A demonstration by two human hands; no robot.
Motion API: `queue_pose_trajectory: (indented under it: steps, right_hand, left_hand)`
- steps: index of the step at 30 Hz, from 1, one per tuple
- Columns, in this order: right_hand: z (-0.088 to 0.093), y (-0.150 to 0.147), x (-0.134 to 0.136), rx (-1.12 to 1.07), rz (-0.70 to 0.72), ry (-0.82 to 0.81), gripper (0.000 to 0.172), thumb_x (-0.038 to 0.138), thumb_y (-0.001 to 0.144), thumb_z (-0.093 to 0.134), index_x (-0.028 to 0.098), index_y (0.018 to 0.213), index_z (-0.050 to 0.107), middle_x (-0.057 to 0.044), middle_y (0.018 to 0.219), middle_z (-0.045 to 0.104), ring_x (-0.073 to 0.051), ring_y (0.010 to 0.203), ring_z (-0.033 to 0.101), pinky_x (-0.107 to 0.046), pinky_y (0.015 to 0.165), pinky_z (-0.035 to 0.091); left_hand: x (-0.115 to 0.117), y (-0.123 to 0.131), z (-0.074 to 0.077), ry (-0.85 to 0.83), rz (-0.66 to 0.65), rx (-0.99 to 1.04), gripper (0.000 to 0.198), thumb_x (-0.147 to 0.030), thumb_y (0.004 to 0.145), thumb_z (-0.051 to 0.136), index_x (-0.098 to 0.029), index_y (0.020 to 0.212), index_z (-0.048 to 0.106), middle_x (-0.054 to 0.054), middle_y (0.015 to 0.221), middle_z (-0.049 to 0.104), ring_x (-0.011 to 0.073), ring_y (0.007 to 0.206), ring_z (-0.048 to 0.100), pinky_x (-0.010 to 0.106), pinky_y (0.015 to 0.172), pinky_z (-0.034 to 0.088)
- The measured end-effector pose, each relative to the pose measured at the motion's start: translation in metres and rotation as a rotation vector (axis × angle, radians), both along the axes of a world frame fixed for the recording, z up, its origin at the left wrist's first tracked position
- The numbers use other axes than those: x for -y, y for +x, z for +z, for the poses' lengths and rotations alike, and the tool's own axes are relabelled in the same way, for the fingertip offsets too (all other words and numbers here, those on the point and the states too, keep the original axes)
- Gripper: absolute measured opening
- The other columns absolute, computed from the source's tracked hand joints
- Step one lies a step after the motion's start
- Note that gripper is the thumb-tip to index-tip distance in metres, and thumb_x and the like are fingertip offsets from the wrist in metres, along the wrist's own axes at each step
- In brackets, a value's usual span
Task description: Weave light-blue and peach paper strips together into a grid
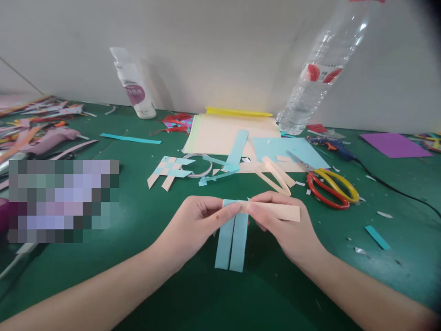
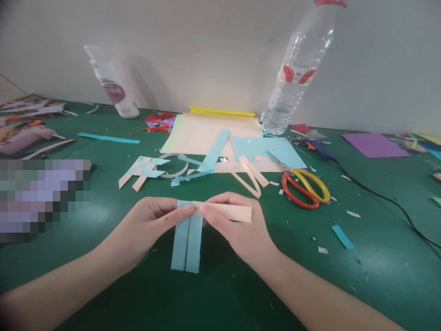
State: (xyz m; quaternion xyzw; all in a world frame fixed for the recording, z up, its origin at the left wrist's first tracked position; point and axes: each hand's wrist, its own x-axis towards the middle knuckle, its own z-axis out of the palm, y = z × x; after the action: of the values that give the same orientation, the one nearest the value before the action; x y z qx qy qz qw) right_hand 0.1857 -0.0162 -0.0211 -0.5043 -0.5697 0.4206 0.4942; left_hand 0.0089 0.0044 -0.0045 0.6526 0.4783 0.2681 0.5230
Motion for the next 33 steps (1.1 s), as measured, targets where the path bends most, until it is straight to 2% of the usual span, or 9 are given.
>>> queue_pose_trajectory:
  steps: [3,6,9,15,22,29,33]
  right_hand:
    - [0.000,0.001,0.001,0.014,-0.013,0.012,0.015,0.033,0.075,0.066,0.020,0.069,0.069,0.004,0.051,0.055,-0.008,0.045,0.046,-0.019,0.042,0.038]
    - [-0.002,0.002,0.002,0.014,0.005,0.027,0.014,0.032,0.076,0.066,0.021,0.069,0.068,0.005,0.051,0.055,-0.007,0.047,0.045,-0.018,0.044,0.038]
    - [-0.004,0.003,0.001,0.006,0.012,0.028,0.014,0.033,0.077,0.066,0.022,0.069,0.067,0.005,0.052,0.055,-0.006,0.047,0.046,-0.018,0.045,0.038]
    - [-0.006,0.003,-0.002,0.006,-0.005,0.016,0.016,0.035,0.077,0.066,0.022,0.069,0.067,0.005,0.052,0.056,-0.006,0.049,0.047,-0.019,0.046,0.038]
    - [-0.012,0.005,-0.002,-0.046,0.018,0.016,0.014,0.035,0.077,0.066,0.022,0.072,0.066,0.005,0.050,0.054,-0.007,0.044,0.046,-0.019,0.041,0.036]
    - [-0.012,0.004,-0.002,-0.081,0.068,-0.005,0.014,0.033,0.077,0.067,0.021,0.072,0.064,0.005,0.051,0.054,-0.007,0.044,0.048,-0.018,0.039,0.037]
    - [-0.009,0.004,-0.001,-0.070,0.082,-0.001,0.014,0.033,0.077,0.066,0.020,0.071,0.064,0.005,0.052,0.054,-0.006,0.046,0.048,-0.018,0.041,0.037]
  left_hand:
    - [0.000,0.000,0.001,-0.019,-0.008,0.015,0.036,-0.049,0.081,0.055,-0.018,0.068,0.067,-0.003,0.051,0.049,0.0099,0.048,0.041,0.021,0.044,0.029]
    - [-0.001,0.001,0.002,-0.050,-0.023,0.102,0.031,-0.046,0.082,0.056,-0.019,0.079,0.071,0.000,0.067,0.063,0.0127,0.062,0.053,0.022,0.055,0.039]
    - [-0.002,0.000,0.002,-0.065,0.008,0.183,0.028,-0.043,0.081,0.058,-0.020,0.090,0.071,0.002,0.080,0.067,0.0147,0.073,0.056,0.024,0.065,0.043]
    - [-0.002,-0.003,-0.001,-0.051,0.061,0.124,0.029,-0.047,0.079,0.060,-0.022,0.087,0.073,-0.001,0.065,0.059,0.0097,0.059,0.045,0.021,0.053,0.035]
    - [-0.002,-0.004,-0.002,-0.024,0.048,0.088,0.029,-0.048,0.081,0.058,-0.022,0.080,0.072,-0.003,0.061,0.057,0.0085,0.057,0.043,0.020,0.051,0.032]
    - [-0.001,-0.003,0.000,-0.020,0.051,0.123,0.024,-0.043,0.080,0.060,-0.023,0.080,0.072,-0.002,0.067,0.065,0.0084,0.061,0.050,0.017,0.053,0.037]
    - [-0.002,-0.001,0.002,-0.080,-0.014,0.224,0.015,-0.035,0.080,0.063,-0.023,0.081,0.072,-0.003,0.074,0.070,0.0077,0.068,0.059,0.013,0.059,0.043]
